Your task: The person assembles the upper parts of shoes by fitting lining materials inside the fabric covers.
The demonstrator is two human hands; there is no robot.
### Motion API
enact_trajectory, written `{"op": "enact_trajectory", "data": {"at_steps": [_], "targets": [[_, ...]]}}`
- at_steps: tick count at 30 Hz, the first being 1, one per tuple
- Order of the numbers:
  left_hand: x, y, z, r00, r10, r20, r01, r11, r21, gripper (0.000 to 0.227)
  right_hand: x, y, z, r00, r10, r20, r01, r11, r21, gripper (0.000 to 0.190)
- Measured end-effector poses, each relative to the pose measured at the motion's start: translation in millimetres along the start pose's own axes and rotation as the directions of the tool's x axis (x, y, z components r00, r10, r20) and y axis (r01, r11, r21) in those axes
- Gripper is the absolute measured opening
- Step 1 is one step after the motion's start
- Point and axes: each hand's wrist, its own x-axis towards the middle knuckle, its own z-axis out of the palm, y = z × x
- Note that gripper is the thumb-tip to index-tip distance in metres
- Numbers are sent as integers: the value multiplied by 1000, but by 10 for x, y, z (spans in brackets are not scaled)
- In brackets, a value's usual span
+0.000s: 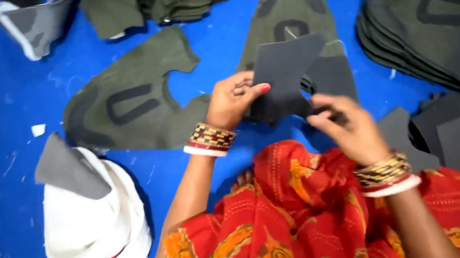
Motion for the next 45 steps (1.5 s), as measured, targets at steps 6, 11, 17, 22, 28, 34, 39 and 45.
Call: {"op": "enact_trajectory", "data": {"at_steps": [6, 11, 17, 22, 28, 34, 39, 45], "targets": [[197, -202, -490, 985, 139, -97, -104, 949, 299, 35, 391, 467, 887, 935, 256, 246, -317, 914, 253, 21], [215, -333, -582, 995, -34, -93, 57, 964, 260, 38, 401, 438, 1034, 921, 322, 218, -360, 917, 170, 21], [243, -616, -556, 989, -2, -145, 47, 949, 310, 40, 348, 559, 1071, 918, 358, 173, -381, 916, 126, 18], [264, -740, -581, 990, -13, -140, 64, 928, 366, 42, 327, 556, 1097, 936, 331, 121, -339, 939, 52, 18], [277, -717, -593, 990, -29, -135, 82, 913, 400, 41, 329, 553, 1123, 931, 348, 111, -352, 936, 18, 18], [229, -569, -633, 993, 19, -119, 38, 885, 463, 44, 341, 600, 1158, 934, 342, 109, -343, 939, -4, 17], [253, -613, -644, 993, 55, -103, 5, 861, 509, 43, 315, 580, 1152, 941, 323, 101, -321, 946, -38, 18], [274, -643, -623, 994, 30, -105, 30, 846, 532, 41, 279, 449, 1125, 945, 310, 105, -307, 951, -39, 19]]}}
